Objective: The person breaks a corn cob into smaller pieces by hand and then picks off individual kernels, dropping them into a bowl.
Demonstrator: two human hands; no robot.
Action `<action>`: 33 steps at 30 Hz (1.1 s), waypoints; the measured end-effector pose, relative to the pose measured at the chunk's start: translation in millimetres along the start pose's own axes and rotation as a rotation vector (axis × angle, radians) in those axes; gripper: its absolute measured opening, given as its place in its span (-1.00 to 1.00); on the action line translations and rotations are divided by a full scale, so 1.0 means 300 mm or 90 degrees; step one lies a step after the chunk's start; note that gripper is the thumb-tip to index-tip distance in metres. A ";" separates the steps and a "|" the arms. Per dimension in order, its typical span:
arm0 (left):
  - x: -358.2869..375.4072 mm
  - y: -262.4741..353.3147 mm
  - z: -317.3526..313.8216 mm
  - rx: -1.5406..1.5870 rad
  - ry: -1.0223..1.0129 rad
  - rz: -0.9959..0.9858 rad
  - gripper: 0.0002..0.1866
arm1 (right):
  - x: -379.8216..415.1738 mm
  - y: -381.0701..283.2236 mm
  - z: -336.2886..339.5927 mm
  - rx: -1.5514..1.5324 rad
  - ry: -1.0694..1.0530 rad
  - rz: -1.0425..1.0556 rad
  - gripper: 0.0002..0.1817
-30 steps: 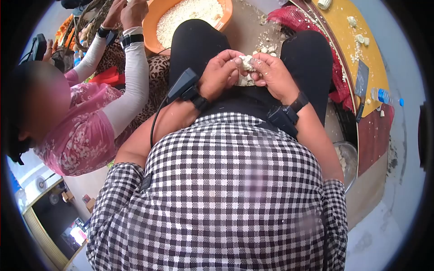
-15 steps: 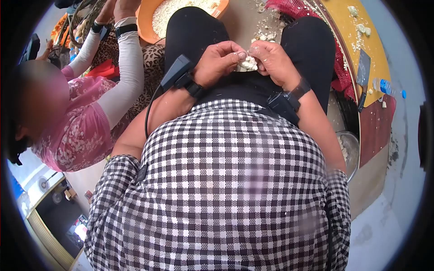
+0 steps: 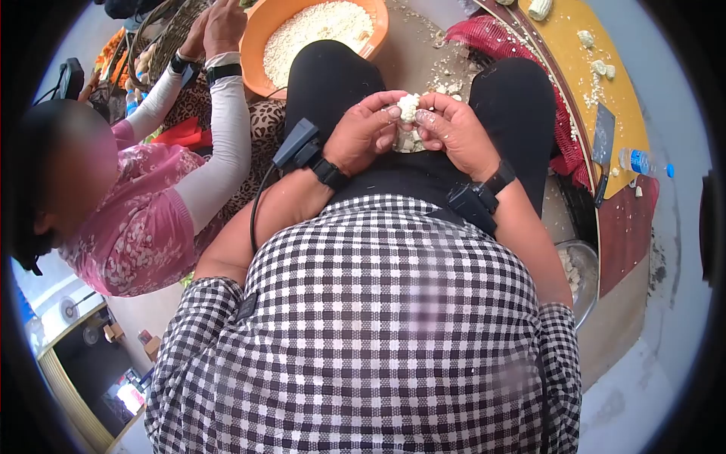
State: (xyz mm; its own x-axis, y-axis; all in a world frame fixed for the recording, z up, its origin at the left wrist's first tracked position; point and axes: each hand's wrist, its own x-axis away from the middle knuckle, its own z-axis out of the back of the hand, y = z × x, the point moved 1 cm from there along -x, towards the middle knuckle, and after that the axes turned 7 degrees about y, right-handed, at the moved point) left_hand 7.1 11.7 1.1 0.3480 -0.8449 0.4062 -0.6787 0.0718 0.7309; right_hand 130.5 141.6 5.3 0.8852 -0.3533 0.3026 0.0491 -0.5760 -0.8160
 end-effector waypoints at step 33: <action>-0.008 -0.033 -0.025 0.003 -0.063 -0.014 -0.72 | -0.018 0.013 0.007 0.024 0.023 -0.025 -0.91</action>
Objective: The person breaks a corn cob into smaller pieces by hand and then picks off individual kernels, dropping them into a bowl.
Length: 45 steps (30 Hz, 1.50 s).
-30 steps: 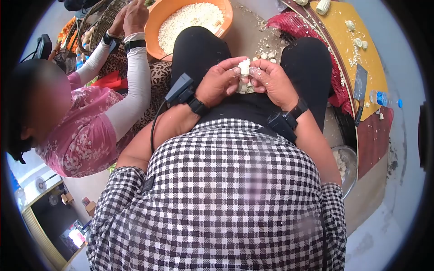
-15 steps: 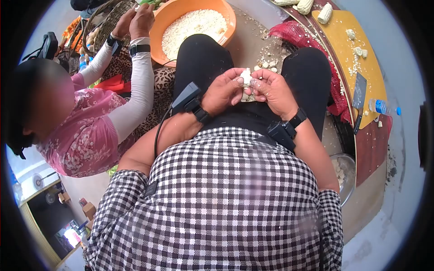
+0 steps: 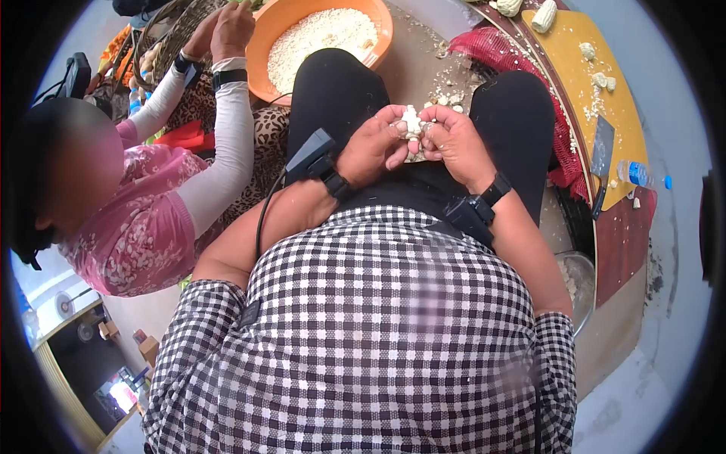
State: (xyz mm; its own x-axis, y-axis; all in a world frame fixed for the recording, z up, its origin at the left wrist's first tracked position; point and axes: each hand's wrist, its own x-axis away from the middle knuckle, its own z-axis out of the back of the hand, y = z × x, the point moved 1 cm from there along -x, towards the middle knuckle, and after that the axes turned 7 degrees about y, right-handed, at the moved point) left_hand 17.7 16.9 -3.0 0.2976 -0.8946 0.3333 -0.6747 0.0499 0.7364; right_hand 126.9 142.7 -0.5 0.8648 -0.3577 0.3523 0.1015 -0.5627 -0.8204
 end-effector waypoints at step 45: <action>0.013 0.020 0.009 -0.018 0.005 -0.046 -0.79 | -0.006 0.004 -0.008 -0.147 -0.067 -0.041 -0.93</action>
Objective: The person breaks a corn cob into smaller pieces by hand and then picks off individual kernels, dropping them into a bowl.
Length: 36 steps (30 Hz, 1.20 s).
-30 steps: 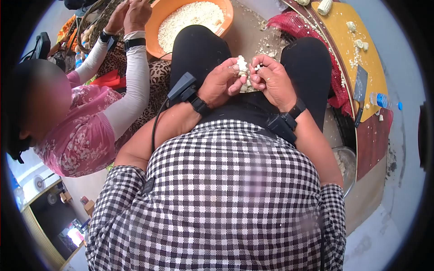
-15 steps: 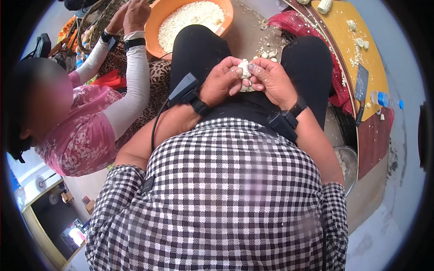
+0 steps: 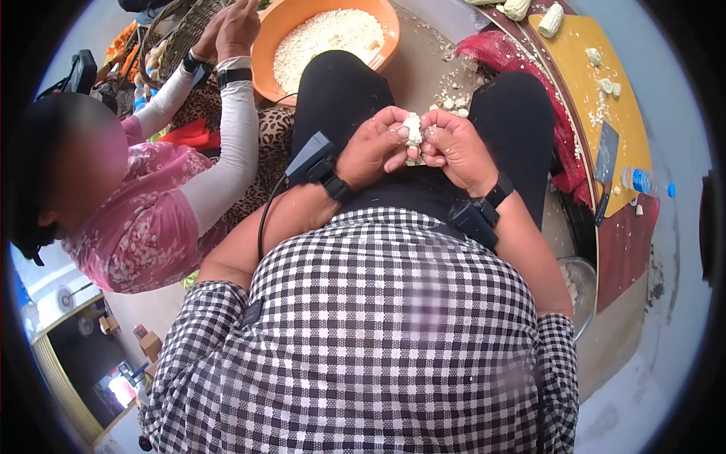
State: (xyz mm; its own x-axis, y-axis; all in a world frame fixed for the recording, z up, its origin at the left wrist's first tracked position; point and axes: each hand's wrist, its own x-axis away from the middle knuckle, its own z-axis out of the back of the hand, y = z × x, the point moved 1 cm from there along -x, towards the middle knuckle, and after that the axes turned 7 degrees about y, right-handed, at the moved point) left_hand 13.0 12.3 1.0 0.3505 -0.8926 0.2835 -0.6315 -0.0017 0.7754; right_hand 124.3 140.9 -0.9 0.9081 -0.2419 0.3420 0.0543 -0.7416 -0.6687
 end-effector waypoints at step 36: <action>0.016 0.025 -0.025 -0.272 0.135 0.005 -0.92 | 0.045 -0.022 -0.024 0.232 0.063 0.070 -0.94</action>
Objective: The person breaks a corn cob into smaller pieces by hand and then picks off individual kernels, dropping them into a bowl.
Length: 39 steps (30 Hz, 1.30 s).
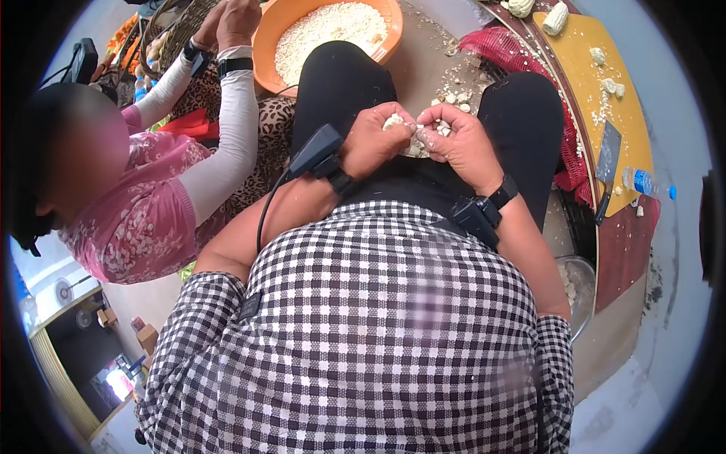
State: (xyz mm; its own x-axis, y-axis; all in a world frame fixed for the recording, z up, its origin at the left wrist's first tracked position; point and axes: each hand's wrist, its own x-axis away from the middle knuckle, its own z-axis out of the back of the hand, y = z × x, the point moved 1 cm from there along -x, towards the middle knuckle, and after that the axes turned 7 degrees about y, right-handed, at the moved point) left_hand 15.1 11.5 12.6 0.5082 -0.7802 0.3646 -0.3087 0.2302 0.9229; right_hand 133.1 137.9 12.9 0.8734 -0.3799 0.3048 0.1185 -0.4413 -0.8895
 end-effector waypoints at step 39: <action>-0.014 -0.022 -0.027 -0.187 -0.023 -0.084 -0.92 | -0.004 0.020 0.016 0.056 0.018 -0.068 -0.95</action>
State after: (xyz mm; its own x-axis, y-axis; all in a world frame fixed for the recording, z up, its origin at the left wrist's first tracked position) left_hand 21.5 18.0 6.1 0.4973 -0.8338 0.2395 0.0058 0.2793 0.9602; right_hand 134.9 139.6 5.5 0.8401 -0.3578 0.4078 0.2521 -0.4081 -0.8774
